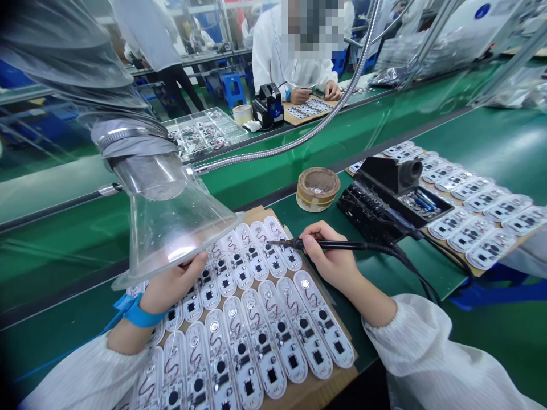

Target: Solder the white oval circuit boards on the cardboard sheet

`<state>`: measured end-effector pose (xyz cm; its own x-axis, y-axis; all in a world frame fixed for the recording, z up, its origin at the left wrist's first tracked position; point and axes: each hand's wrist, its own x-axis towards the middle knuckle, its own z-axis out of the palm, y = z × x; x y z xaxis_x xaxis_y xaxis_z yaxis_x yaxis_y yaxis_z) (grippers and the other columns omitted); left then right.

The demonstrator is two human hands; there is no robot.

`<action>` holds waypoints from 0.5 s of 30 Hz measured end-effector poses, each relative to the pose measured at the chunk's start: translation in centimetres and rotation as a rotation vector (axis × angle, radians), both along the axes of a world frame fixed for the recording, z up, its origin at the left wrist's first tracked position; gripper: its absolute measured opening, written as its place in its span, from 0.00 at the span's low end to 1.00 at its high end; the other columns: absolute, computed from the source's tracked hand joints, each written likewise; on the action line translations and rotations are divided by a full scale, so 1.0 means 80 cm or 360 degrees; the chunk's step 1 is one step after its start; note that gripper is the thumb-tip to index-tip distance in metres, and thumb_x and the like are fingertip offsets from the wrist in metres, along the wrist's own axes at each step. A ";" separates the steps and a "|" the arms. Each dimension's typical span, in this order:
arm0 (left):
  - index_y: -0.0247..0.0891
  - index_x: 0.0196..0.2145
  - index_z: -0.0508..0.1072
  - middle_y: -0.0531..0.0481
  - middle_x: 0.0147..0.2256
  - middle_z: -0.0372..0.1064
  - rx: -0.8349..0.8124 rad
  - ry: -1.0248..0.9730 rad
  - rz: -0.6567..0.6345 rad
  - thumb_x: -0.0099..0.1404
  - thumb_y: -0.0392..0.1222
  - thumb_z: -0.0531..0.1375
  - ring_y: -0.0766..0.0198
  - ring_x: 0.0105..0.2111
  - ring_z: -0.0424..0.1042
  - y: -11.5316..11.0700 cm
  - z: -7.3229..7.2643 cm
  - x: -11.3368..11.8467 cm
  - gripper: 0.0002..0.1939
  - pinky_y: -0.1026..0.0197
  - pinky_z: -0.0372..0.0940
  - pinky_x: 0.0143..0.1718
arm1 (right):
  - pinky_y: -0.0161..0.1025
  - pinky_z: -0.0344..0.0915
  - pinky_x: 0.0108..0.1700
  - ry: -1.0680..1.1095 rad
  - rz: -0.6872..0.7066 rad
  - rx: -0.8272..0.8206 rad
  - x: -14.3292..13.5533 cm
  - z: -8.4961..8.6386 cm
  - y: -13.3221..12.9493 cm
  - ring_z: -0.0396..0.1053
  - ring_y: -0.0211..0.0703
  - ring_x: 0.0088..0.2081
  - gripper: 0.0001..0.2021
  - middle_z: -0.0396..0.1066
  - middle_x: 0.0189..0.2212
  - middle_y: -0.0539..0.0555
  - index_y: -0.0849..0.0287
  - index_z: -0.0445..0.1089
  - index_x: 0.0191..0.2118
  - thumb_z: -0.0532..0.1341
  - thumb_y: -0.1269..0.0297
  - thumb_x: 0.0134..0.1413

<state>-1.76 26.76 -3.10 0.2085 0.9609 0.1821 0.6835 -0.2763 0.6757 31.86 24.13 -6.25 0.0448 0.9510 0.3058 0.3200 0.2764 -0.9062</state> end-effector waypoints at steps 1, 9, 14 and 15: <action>0.38 0.36 0.78 0.50 0.24 0.69 -0.0020 -0.0023 -0.0001 0.69 0.54 0.57 0.57 0.31 0.72 0.000 0.002 0.002 0.18 0.51 0.74 0.41 | 0.38 0.63 0.28 -0.0006 0.0001 0.0004 0.000 0.000 0.000 0.66 0.38 0.25 0.10 0.67 0.26 0.48 0.53 0.70 0.39 0.59 0.54 0.71; 0.40 0.26 0.73 0.50 0.22 0.68 -0.0056 0.0051 -0.0012 0.70 0.52 0.56 0.59 0.27 0.69 0.001 0.004 0.002 0.19 0.55 0.71 0.33 | 0.38 0.61 0.26 -0.0022 0.0028 0.0019 0.001 0.002 0.001 0.66 0.38 0.24 0.10 0.68 0.26 0.48 0.53 0.70 0.39 0.60 0.55 0.71; 0.39 0.34 0.76 0.51 0.23 0.69 -0.0043 0.0062 -0.0072 0.70 0.53 0.57 0.59 0.30 0.71 0.001 0.002 0.001 0.16 0.57 0.71 0.33 | 0.38 0.62 0.27 -0.0067 0.0030 0.0037 0.002 -0.002 0.002 0.66 0.38 0.25 0.10 0.69 0.28 0.50 0.54 0.71 0.39 0.60 0.55 0.70; 0.39 0.34 0.76 0.51 0.24 0.69 -0.0042 0.0088 -0.0082 0.71 0.53 0.57 0.59 0.29 0.71 0.000 0.001 0.000 0.16 0.58 0.70 0.33 | 0.38 0.62 0.27 -0.0074 0.0027 0.0038 0.002 -0.002 0.002 0.66 0.37 0.24 0.10 0.69 0.28 0.50 0.54 0.71 0.39 0.60 0.55 0.70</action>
<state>-1.74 26.79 -3.04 0.2666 0.9531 0.1436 0.7052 -0.2944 0.6450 32.04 24.31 -6.44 0.0136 0.9440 0.3298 0.3569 0.3035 -0.8835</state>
